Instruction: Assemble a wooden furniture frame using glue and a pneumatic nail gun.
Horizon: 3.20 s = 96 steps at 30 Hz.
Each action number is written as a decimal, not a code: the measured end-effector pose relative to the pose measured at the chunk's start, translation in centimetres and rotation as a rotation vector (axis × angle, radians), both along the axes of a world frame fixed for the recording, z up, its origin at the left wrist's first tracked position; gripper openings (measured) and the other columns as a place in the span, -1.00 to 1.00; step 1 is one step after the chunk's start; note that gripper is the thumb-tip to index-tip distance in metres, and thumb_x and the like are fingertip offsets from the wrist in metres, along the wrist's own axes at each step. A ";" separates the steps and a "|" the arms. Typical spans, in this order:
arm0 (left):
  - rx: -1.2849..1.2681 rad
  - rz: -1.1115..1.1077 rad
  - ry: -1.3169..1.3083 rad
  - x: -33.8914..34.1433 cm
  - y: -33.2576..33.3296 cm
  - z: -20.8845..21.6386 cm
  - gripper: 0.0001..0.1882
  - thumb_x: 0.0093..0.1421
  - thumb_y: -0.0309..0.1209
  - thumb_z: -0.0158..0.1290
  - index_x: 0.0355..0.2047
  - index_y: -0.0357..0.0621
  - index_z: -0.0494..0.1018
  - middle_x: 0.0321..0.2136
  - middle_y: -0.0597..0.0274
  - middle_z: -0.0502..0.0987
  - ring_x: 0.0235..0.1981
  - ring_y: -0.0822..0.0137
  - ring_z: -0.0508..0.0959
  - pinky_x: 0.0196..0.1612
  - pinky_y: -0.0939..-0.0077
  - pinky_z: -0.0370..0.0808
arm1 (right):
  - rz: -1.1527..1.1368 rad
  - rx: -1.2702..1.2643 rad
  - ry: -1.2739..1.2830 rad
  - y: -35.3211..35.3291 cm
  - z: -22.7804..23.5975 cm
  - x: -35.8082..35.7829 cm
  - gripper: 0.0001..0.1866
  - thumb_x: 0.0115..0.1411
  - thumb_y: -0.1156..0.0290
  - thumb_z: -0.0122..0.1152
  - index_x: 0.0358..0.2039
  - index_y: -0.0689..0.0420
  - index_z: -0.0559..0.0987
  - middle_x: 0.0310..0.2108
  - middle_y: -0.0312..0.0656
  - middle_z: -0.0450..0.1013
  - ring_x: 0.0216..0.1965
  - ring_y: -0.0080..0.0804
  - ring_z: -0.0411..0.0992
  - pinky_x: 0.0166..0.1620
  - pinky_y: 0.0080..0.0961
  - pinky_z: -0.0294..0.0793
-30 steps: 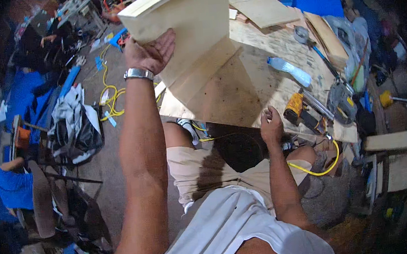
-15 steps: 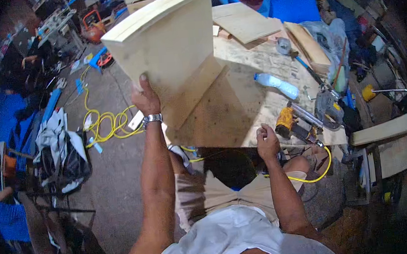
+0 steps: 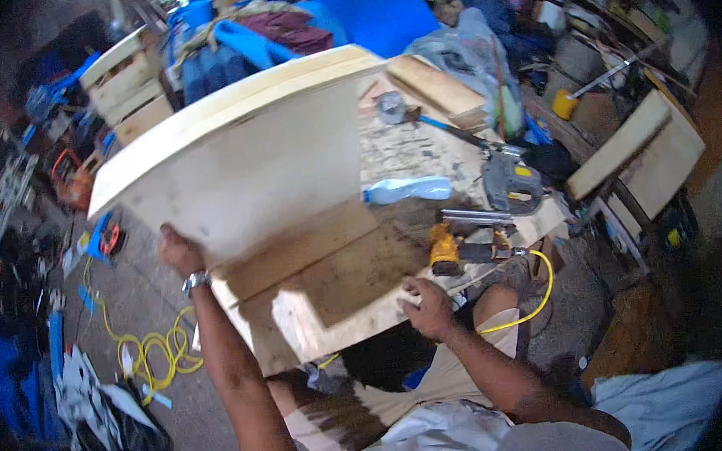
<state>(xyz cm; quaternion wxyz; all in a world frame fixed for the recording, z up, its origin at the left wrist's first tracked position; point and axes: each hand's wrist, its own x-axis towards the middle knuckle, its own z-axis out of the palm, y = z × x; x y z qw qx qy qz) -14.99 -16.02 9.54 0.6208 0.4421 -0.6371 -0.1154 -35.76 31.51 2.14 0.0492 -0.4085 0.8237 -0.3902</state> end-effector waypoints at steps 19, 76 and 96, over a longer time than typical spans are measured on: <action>-0.527 0.130 -0.247 -3.3 11.5 -0.4 -0.51 0.27 -0.14 0.01 0.01 -0.33 0.36 -0.10 -0.12 0.49 -0.02 0.00 0.46 0.07 0.05 0.40 | 0.041 -0.429 -0.117 9.1 5.9 -6.5 -0.57 0.10 0.49 0.30 0.02 0.16 0.48 -0.14 -0.10 0.50 -0.14 -0.22 0.51 -0.07 -0.32 0.50; -0.063 -0.516 -1.289 -9.3 18.2 -4.0 -0.69 0.17 -0.47 0.03 -0.07 -0.24 0.52 0.01 -0.10 0.54 -0.13 -0.01 0.56 -0.07 0.18 0.48 | 0.130 -0.300 -1.167 -41.8 1.9 -32.4 -0.15 0.11 -0.11 0.30 0.21 0.28 0.31 0.12 0.07 0.36 -0.08 0.03 0.50 -0.18 -0.20 0.62; 0.002 -0.393 -1.241 -8.9 18.5 -5.4 -0.69 0.14 -0.46 0.09 -0.08 -0.20 0.53 0.04 -0.01 0.53 -0.16 0.01 0.53 -0.05 0.24 0.48 | 0.002 -1.073 -1.341 -38.0 12.0 -37.7 -0.58 0.21 0.36 0.18 0.07 0.16 0.43 0.02 -0.06 0.44 0.03 -0.13 0.45 -0.09 -0.12 0.64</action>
